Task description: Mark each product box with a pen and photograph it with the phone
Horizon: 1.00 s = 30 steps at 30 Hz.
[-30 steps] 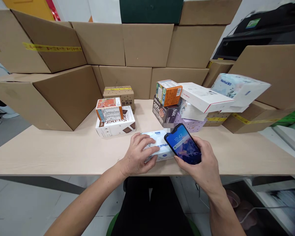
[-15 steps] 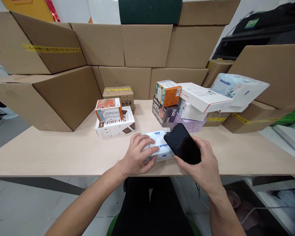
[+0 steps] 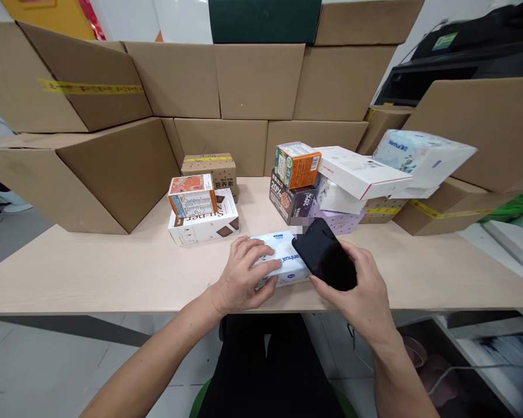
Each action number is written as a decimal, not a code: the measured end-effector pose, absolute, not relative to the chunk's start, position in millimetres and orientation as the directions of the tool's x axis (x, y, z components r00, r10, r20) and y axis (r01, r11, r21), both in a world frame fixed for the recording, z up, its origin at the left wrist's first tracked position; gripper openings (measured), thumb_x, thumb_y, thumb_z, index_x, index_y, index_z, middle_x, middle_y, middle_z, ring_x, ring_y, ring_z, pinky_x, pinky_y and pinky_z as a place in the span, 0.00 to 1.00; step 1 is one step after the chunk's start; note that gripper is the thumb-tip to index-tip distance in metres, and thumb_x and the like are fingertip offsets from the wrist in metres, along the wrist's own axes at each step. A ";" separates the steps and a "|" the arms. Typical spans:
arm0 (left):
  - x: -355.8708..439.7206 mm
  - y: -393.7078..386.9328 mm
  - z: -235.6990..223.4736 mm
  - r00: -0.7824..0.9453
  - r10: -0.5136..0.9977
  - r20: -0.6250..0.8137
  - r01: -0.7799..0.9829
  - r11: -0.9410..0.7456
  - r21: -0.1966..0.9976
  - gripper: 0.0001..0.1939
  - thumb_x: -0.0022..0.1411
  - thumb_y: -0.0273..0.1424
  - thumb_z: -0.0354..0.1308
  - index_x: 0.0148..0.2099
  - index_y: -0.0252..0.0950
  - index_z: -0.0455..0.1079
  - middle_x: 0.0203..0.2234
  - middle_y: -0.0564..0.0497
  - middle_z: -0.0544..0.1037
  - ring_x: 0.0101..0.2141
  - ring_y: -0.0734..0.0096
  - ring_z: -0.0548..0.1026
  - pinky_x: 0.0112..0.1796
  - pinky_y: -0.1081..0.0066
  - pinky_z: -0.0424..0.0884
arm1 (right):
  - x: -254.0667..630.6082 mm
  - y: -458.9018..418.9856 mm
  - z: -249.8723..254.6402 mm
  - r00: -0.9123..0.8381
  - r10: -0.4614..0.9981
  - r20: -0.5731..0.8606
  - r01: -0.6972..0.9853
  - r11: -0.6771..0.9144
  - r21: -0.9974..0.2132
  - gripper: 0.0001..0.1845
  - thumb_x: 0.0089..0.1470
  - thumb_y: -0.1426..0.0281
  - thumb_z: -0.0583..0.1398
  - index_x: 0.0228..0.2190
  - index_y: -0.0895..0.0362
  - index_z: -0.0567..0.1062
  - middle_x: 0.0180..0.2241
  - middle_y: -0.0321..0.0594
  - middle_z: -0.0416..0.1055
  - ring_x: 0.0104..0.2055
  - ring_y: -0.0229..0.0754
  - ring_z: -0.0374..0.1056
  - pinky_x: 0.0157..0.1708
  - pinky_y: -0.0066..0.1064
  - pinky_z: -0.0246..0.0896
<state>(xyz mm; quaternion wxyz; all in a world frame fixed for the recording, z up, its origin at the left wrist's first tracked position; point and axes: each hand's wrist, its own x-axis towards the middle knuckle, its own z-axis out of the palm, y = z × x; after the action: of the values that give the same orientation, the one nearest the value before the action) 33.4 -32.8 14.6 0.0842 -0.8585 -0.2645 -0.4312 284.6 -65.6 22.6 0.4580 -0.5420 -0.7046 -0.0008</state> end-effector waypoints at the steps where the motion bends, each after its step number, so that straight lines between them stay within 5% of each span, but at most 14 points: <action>1: 33.4 -32.6 14.5 0.488 0.377 0.787 0.526 -0.847 0.079 0.15 0.58 0.28 0.60 0.49 0.42 0.72 0.45 0.45 0.78 0.50 0.55 0.73 0.52 0.50 0.67 | 285.9 -65.4 22.0 0.006 0.764 0.645 0.768 0.410 -0.492 0.35 0.50 0.58 0.68 0.56 0.54 0.66 0.49 0.47 0.70 0.52 0.52 0.69 0.50 0.45 0.68; 18: 31.3 -31.5 13.4 0.478 0.385 0.789 0.528 -0.844 0.093 0.19 0.56 0.29 0.62 0.51 0.41 0.70 0.47 0.43 0.76 0.51 0.53 0.71 0.53 0.49 0.67 | 338.9 -62.4 18.8 0.100 0.742 0.663 0.876 0.250 -0.412 0.36 0.50 0.49 0.66 0.55 0.54 0.68 0.47 0.50 0.70 0.52 0.58 0.68 0.48 0.50 0.66; 30: 29.3 -30.4 8.4 0.442 0.673 0.592 0.588 -0.716 0.375 0.38 0.55 0.37 0.67 0.64 0.37 0.56 0.61 0.33 0.56 0.64 0.41 0.58 0.58 0.43 0.65 | 463.4 -30.2 -7.5 0.228 0.938 0.262 0.944 -0.147 -0.297 0.36 0.47 0.42 0.63 0.45 0.59 0.74 0.43 0.57 0.74 0.42 0.59 0.73 0.39 0.45 0.63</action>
<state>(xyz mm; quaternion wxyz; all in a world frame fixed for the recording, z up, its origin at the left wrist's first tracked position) 29.3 -30.4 8.4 -0.0569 -0.8473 -0.3722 -0.3746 463.4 -30.2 -7.5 0.2019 -0.7572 -0.6212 -0.0071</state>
